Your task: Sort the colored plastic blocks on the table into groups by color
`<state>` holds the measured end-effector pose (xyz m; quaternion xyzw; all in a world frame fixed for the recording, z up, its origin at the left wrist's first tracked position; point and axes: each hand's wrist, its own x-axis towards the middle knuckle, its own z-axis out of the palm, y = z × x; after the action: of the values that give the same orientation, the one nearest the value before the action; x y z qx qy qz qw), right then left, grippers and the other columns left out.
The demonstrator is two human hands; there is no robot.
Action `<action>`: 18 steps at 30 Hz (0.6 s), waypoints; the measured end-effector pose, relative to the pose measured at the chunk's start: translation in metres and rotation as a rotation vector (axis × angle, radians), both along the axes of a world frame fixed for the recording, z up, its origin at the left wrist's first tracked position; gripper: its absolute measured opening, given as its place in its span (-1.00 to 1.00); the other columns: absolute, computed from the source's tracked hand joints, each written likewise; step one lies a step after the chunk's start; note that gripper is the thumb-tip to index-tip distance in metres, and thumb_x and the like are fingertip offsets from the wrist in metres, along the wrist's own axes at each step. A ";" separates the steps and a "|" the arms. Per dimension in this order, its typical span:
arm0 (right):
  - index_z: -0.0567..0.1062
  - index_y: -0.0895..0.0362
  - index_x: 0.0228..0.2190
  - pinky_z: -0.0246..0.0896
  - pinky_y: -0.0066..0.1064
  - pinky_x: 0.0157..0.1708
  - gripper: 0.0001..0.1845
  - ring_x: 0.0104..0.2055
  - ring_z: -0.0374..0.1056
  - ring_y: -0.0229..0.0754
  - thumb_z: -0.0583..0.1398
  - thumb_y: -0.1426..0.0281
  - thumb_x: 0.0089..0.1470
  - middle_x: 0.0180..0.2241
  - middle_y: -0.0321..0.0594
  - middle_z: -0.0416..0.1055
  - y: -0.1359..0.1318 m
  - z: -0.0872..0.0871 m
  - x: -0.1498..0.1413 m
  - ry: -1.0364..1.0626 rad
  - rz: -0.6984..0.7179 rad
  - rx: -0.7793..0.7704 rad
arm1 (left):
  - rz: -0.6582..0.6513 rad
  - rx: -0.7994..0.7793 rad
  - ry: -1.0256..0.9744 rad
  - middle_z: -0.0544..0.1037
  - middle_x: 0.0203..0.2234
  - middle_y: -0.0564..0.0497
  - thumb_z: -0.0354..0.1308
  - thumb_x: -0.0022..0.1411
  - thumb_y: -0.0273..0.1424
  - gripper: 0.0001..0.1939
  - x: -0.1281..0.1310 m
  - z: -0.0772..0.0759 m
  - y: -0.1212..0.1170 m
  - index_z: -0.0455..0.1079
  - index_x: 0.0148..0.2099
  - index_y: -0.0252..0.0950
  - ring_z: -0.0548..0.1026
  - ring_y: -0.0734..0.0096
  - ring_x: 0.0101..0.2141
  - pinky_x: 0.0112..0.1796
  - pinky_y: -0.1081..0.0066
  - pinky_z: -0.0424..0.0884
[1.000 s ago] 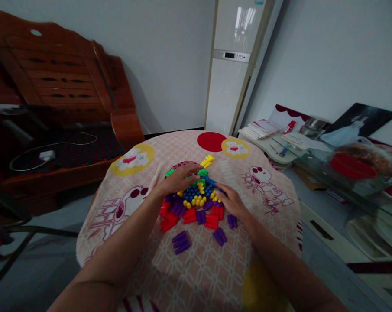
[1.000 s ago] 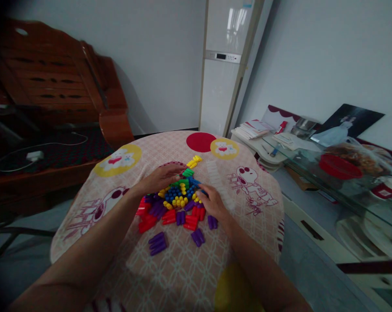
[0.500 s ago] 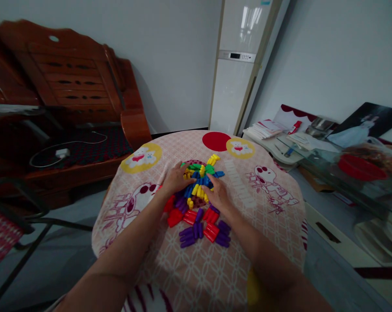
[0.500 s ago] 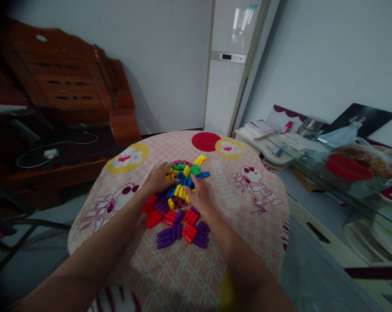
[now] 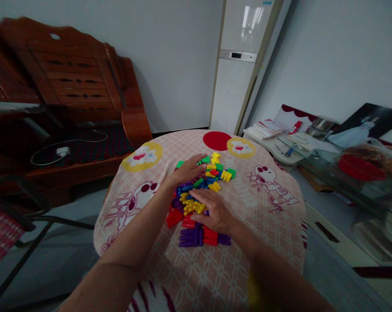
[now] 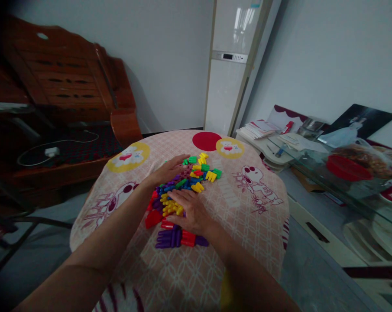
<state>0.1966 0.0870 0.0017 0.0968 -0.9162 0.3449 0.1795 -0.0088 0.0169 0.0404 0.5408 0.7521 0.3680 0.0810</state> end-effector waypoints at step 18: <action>0.27 0.01 0.29 -0.23 0.24 0.34 -0.34 0.44 -0.19 0.21 0.17 0.10 0.23 0.39 0.03 -0.01 -0.001 -0.026 -0.022 0.059 -0.233 0.353 | 0.125 -0.255 0.179 -0.02 0.42 -0.21 0.27 0.04 0.10 0.09 0.056 -0.025 -0.104 -0.09 0.48 -0.12 -0.02 -0.18 0.38 0.23 -0.05 0.17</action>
<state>0.1748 0.0861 -0.0240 0.0302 -0.9618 0.1528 0.2252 0.0474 -0.0873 0.0153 0.5089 0.8291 0.2241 0.0586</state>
